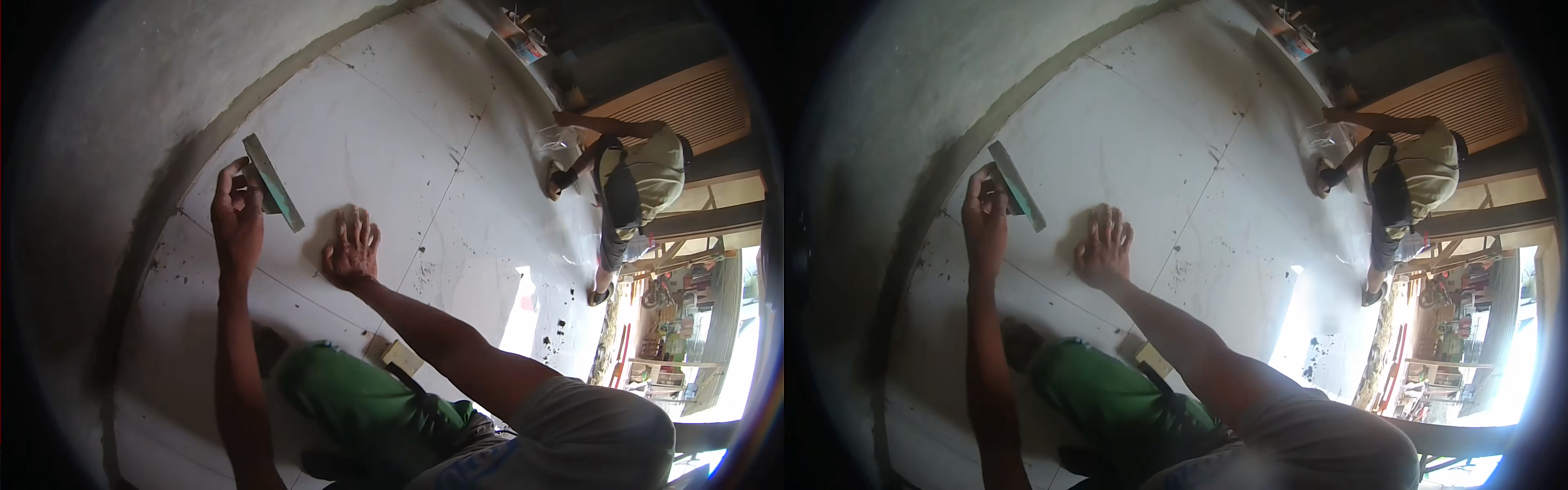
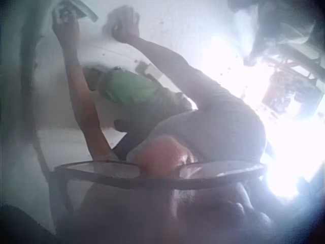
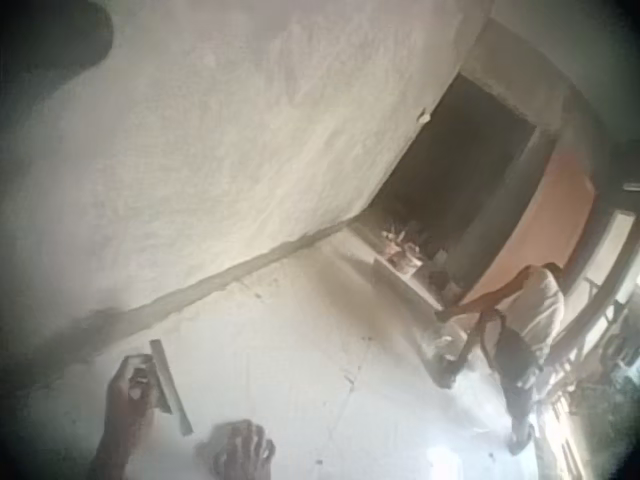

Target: The person applies grout to the seam between the floor tiles and the wall using a handheld float, then uses a small trowel and a cloth to refine the grout line.

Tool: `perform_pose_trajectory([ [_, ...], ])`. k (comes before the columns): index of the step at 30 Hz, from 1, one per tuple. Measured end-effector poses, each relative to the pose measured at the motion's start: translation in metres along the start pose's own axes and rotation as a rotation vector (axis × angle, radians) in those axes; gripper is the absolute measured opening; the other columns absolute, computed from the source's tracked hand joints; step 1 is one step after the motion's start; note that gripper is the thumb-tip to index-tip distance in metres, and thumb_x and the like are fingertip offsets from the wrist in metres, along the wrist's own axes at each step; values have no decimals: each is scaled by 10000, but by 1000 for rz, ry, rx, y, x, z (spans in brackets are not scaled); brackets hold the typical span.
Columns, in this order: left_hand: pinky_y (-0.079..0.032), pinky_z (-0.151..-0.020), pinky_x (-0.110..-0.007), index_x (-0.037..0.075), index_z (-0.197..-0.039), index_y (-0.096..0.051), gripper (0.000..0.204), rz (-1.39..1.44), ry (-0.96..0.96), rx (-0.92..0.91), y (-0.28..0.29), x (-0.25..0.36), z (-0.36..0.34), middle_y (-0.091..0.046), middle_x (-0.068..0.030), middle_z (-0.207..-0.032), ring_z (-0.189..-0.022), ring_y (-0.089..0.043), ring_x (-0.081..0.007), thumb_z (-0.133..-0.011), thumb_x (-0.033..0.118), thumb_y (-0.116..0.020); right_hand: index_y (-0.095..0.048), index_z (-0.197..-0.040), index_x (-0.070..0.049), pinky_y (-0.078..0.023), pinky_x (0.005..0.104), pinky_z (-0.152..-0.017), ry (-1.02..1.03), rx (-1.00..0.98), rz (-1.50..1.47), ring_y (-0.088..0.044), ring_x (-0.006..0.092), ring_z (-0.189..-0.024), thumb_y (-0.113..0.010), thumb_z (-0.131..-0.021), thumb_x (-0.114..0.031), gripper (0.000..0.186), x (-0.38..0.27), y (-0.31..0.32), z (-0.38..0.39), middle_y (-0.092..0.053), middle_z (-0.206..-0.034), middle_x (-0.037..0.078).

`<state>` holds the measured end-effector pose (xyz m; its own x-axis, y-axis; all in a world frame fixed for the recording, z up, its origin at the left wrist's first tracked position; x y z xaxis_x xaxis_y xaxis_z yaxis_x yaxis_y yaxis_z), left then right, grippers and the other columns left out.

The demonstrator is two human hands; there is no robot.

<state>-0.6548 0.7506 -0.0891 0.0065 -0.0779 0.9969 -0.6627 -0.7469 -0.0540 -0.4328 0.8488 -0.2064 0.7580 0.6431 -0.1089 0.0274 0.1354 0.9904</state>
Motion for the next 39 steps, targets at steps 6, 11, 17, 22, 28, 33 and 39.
perform_pose_trajectory([
  [6, -546, -900, -383, 36, -1400, -596, 400, -699, 5, -143, 106, 53, 96, -672, -153, -1182, -1004, -661, -221, -1077, 272, -574, -239, -1680, -63, -58, 627, -1298, -37, 64, -36, -61, 426, -1637, -433, -997, -384, 779, 16, -8, 15, -129, -1755, 235],
  [11, -483, -1017, -390, -10, -1455, -559, 453, -721, 263, -30, 208, 122, 236, -661, -156, -1278, -1123, -638, -257, -1118, 291, -527, -239, -1682, -62, -52, 605, -1310, -21, 29, -43, -75, 423, -1637, -415, -1011, -406, 774, 4, 5, 15, -148, -1755, 226],
  [17, -425, -1124, -374, -67, -1494, -502, 556, -906, 155, 213, 239, 204, 342, -577, -178, -1431, -1342, -559, -281, -1127, 349, -540, -213, -1698, -99, -56, 583, -1319, 69, 88, -77, -76, 386, -1644, -381, -1063, -430, 735, 32, 1, 37, -132, -1770, 194],
  [22, -431, -1099, -364, -22, -1497, -517, 597, -805, 75, 189, 224, 262, 392, -619, -137, -1351, -1299, -579, -237, -1063, 379, -603, -236, -1703, -189, -72, 553, -1323, 259, 97, -35, -96, 343, -1648, -351, -1104, -495, 682, 86, 6, 88, -155, -1774, 152],
  [28, -458, -1094, -377, -35, -1472, -528, 572, -591, -41, 100, 138, 325, 392, -617, -143, -1375, -1284, -592, -237, -1055, 342, -635, -326, -1674, -231, -190, 624, -1280, 199, 172, 33, -270, 394, -1599, -438, -1096, -458, 631, 185, 17, 146, -278, -1736, 172],
  [33, -478, -1100, -374, -35, -1446, -557, 470, -657, 115, -14, 48, 352, 365, -650, -148, -1358, -1256, -623, -221, -1020, 152, -621, -147, -1721, -187, -96, 635, -1291, -271, 43, -65, -48, 383, -1651, -558, -1034, -418, 833, 289, 12, 223, -54, -1787, 186],
  [39, -494, -1067, -358, -29, -1483, -546, 495, -621, -1, -68, -7, 344, 332, -682, -145, -1336, -1198, -658, -210, -1004, 87, -586, -226, -1699, -127, -95, 644, -1288, -310, 64, -108, -79, 402, -1643, -521, -1014, -330, 773, 296, -14, 339, -115, -1775, 191],
])
Point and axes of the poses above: each hand's wrist, its own z-axis away from the middle knuckle, its own y-axis out of the back of the hand, x = y × z, the point moved 4 cm from there along -z, towards the middle knuckle
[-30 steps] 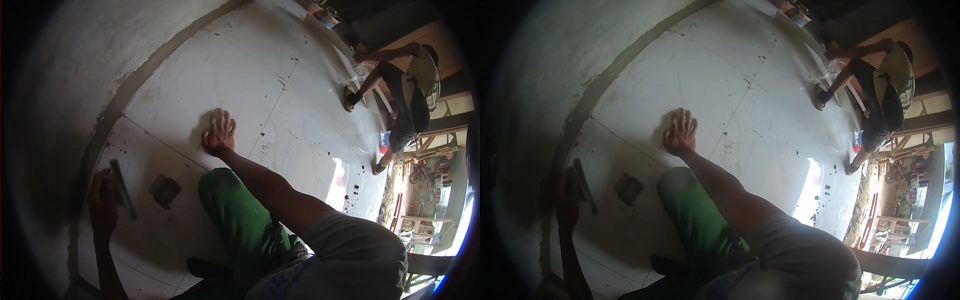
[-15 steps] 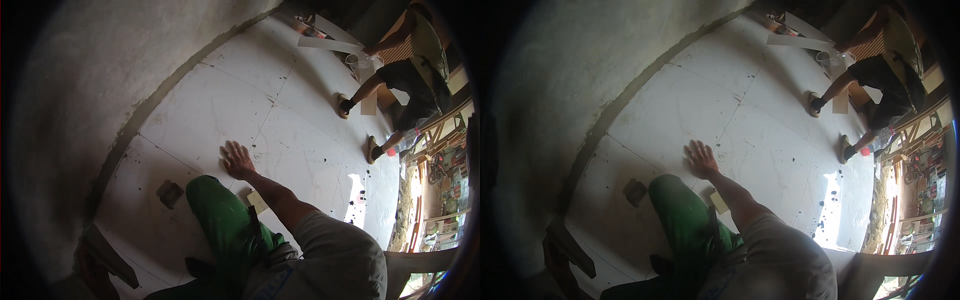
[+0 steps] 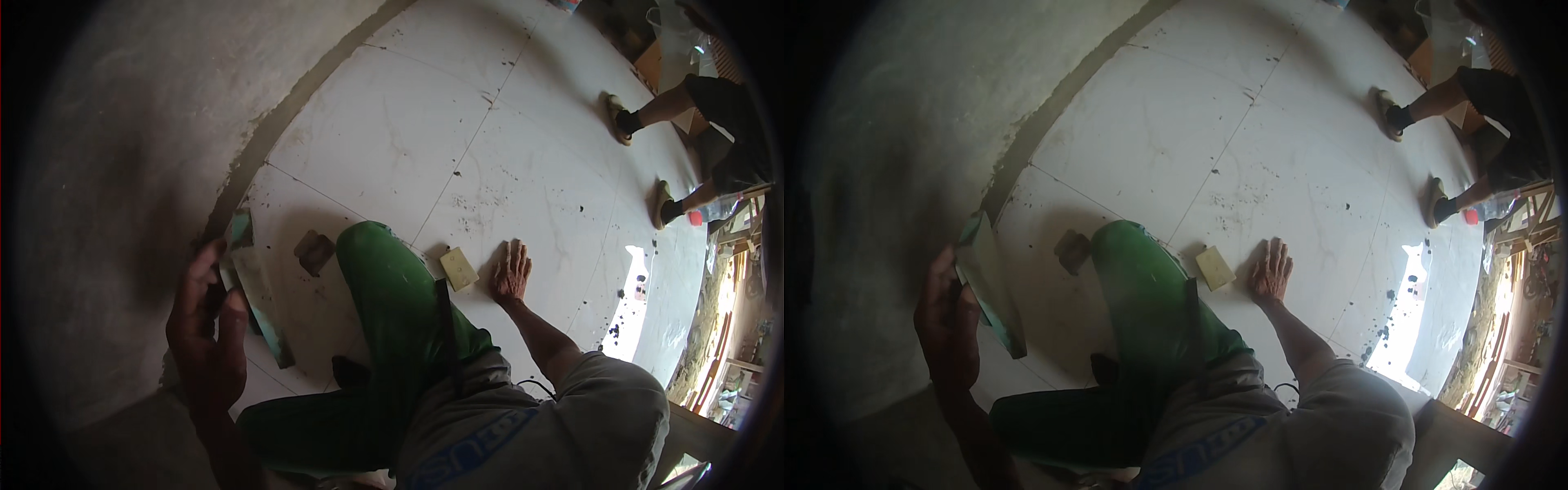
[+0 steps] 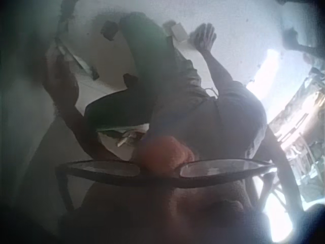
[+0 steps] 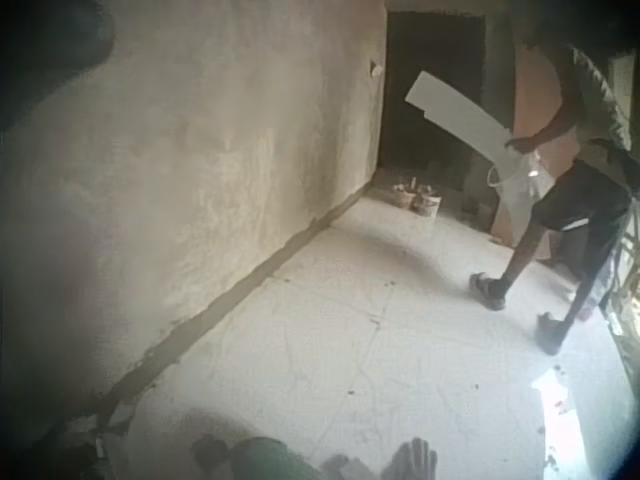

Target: The person applies grout to the seam between the floor tiles and the wall using a handheld float, then uses a small trowel and a cloth to refine the grout line.

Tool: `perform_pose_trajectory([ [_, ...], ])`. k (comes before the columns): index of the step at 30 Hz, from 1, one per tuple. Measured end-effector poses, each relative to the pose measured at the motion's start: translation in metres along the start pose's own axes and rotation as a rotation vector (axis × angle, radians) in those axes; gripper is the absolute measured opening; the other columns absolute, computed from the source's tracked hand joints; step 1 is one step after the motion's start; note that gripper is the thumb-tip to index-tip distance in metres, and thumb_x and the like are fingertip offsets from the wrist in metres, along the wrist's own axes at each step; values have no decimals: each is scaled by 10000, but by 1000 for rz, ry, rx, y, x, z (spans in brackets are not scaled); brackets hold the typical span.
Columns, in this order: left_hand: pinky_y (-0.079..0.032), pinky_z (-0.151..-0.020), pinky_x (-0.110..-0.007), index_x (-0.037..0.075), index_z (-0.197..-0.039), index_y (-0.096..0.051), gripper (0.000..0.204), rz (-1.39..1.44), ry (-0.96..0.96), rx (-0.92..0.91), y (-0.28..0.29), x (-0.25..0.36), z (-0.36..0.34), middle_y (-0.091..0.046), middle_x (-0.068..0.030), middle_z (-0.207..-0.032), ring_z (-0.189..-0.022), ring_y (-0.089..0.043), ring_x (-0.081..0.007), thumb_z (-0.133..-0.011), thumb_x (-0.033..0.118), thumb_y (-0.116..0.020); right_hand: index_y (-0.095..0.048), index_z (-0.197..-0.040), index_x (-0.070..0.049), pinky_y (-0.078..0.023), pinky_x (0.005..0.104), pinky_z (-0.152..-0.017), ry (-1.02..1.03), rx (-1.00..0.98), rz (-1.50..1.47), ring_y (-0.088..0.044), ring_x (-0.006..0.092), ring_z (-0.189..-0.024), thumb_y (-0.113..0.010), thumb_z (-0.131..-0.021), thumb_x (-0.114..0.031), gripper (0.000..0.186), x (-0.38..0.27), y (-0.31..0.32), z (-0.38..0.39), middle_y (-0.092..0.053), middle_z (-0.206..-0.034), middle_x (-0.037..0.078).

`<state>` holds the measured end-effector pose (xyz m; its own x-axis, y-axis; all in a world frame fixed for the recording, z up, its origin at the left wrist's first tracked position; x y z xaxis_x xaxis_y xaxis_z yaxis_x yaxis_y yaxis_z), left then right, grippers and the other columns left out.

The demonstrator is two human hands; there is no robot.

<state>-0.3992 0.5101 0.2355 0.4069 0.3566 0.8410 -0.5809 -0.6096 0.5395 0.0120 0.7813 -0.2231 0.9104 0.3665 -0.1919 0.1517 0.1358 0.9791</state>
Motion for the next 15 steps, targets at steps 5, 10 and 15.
perform_pose_trajectory([
  [5, -500, -1053, -356, -13, -1482, -564, 491, -44, -44, -19, -30, 30, -19, -714, -139, -1274, -1171, -669, -209, -1008, 107, -612, -234, -1694, -127, -95, 644, -1287, 50, 63, -1, -90, 413, -1639, -521, -956, -297, 809, -9, 3, 12, -147, -1764, 201],
  [10, -519, -988, -356, -3, -1449, -593, 440, -135, -79, -7, -64, 58, -24, -724, -126, -1221, -1083, -673, -189, -1033, 141, -613, -240, -1687, -120, -103, 655, -1276, 67, 50, 15, -109, 423, -1631, -533, -934, -324, 833, -1, 7, 10, -163, -1754, 216],
  [15, -523, -933, -329, 4, -1355, -629, 322, -64, -176, 52, -60, 17, -58, -725, -84, -1114, -996, -661, -146, -1068, 147, -597, -217, -1693, -115, -116, 644, -1274, 63, 50, 37, -89, 415, -1637, -531, -928, -321, 852, -11, 10, 11, -151, -1760, 212],
])
Point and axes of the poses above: each hand's wrist, its own z-axis away from the middle knuckle, its own y-axis out of the back of the hand, x = y × z, the point moved 4 cm from there along -z, towards the middle knuckle
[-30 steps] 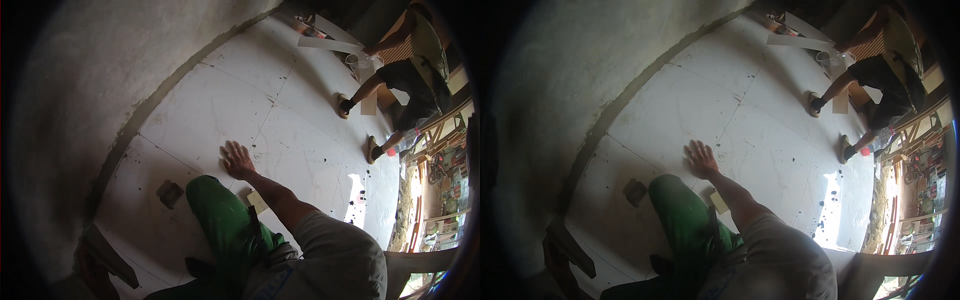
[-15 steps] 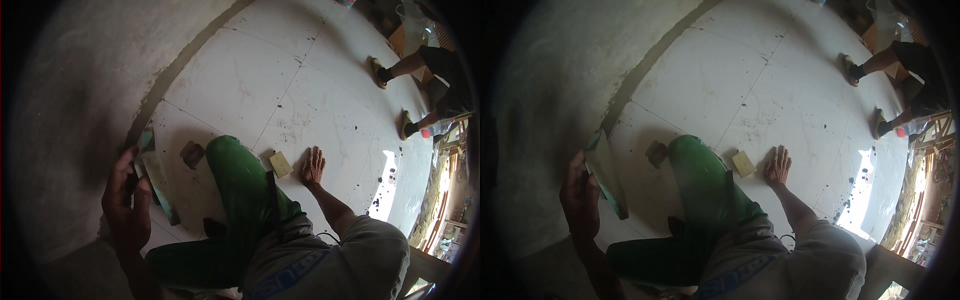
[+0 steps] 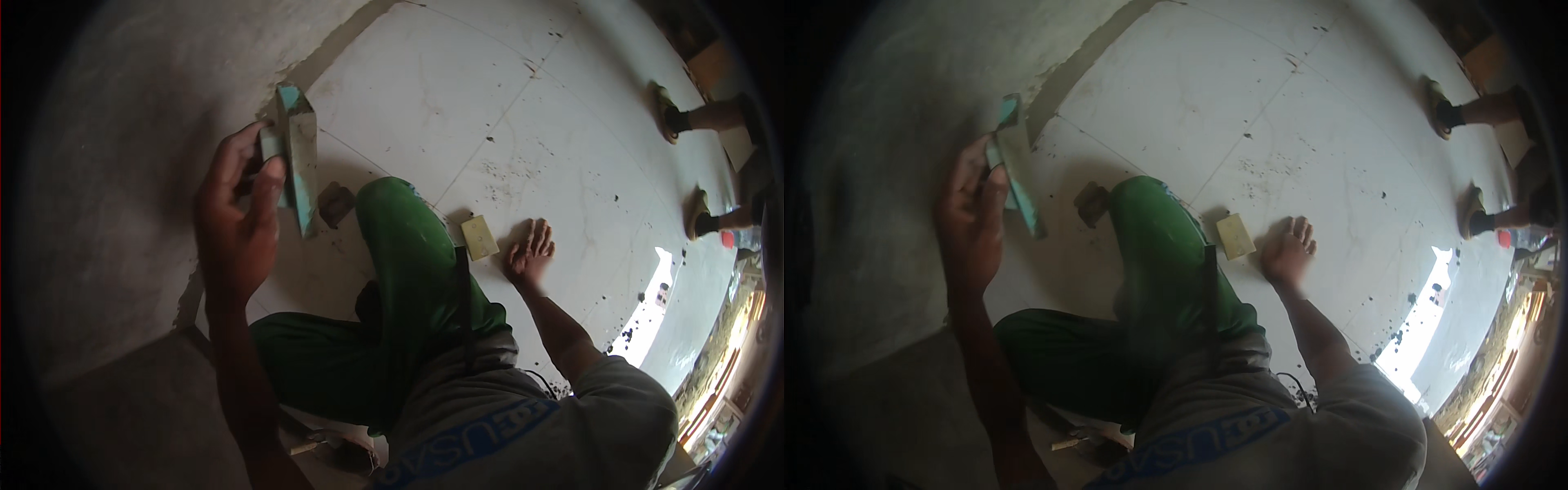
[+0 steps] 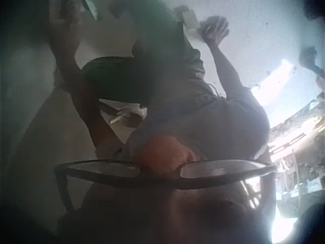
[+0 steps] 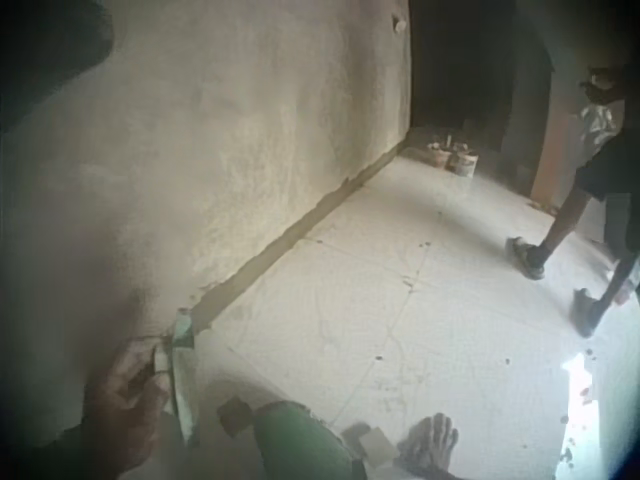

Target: The person applies grout to the seam between the floor tiles and the wall using a handheld float, then uses a small trowel and a cloth to refine the grout line.

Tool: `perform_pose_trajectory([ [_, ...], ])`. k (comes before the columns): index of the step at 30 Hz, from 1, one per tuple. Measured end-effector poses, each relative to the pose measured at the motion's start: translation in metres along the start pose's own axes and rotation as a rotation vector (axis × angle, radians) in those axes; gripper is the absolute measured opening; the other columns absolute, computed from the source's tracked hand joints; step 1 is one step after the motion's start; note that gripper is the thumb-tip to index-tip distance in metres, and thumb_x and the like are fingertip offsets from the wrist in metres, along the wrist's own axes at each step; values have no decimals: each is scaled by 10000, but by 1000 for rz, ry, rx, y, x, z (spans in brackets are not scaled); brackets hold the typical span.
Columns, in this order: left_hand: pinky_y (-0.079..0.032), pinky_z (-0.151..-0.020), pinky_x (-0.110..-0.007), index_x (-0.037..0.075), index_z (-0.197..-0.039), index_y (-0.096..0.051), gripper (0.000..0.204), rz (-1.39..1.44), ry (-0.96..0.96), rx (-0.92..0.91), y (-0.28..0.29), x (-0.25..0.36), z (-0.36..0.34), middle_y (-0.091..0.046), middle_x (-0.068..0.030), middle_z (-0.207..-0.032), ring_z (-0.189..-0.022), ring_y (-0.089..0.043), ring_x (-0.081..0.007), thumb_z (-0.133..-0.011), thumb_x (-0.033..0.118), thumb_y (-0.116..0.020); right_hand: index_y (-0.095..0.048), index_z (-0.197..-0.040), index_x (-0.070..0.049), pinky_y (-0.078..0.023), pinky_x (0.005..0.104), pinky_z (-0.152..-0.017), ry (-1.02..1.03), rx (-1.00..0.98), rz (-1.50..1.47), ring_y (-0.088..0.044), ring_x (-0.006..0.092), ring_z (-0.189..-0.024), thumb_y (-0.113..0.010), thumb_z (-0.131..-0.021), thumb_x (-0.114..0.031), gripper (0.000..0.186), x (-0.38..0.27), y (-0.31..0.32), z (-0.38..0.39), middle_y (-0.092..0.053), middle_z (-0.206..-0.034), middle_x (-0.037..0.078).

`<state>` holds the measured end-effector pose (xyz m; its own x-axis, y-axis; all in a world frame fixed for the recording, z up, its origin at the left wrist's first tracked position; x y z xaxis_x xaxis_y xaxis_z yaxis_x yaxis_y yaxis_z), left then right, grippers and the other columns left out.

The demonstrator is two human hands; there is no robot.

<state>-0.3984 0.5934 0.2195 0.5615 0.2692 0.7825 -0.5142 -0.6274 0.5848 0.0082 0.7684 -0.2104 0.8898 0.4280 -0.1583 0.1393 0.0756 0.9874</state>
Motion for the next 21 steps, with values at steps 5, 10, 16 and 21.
perform_pose_trajectory([
  [5, -514, -868, -301, 1, -1320, -633, 287, 32, 118, 130, 41, -75, -17, -719, -56, -1094, -937, -631, -110, -1067, 136, -613, -227, -1697, -133, -105, 612, -1283, -43, 22, 47, -96, 385, -1644, -497, -944, -332, 824, 0, -4, 1, -152, -1774, 173],
  [10, -496, -796, -288, -4, -1360, -600, 317, 51, 219, 243, 86, -141, -7, -708, -40, -1111, -875, -600, -97, -1076, 134, -599, -224, -1699, -144, -121, 588, -1293, -69, -22, 121, -98, 351, -1648, -500, -998, -266, 764, -6, -3, -3, -158, -1780, 126],
  [16, -513, -1012, -331, -6, -1412, -566, 430, 804, 147, 115, 76, -155, -13, -682, -78, -1298, -1155, -646, -141, -1038, 179, -670, -221, -1705, -170, -124, 568, -1301, -62, -28, 131, -104, 331, -1649, -477, -1018, -249, 738, -3, -6, -1, -167, -1778, 115],
  [21, -479, -1110, -372, -1, -1426, -570, 435, 993, 211, 20, 78, -160, 2, -671, -99, -1346, -1254, -637, -196, -1035, 180, -631, -232, -1704, -165, -129, 572, -1291, -15, 66, 172, -120, 346, -1643, -430, -1047, -324, 704, 3, -12, 8, -178, -1777, 114],
])
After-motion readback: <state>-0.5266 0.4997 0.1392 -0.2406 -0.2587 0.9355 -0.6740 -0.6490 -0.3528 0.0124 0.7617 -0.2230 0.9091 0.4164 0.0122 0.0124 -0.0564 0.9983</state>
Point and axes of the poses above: each hand's wrist, its own z-axis away from the middle knuckle, its own y-axis out of the back of the hand, x = y × z, the point moved 4 cm from there along -z, towards the middle knuckle
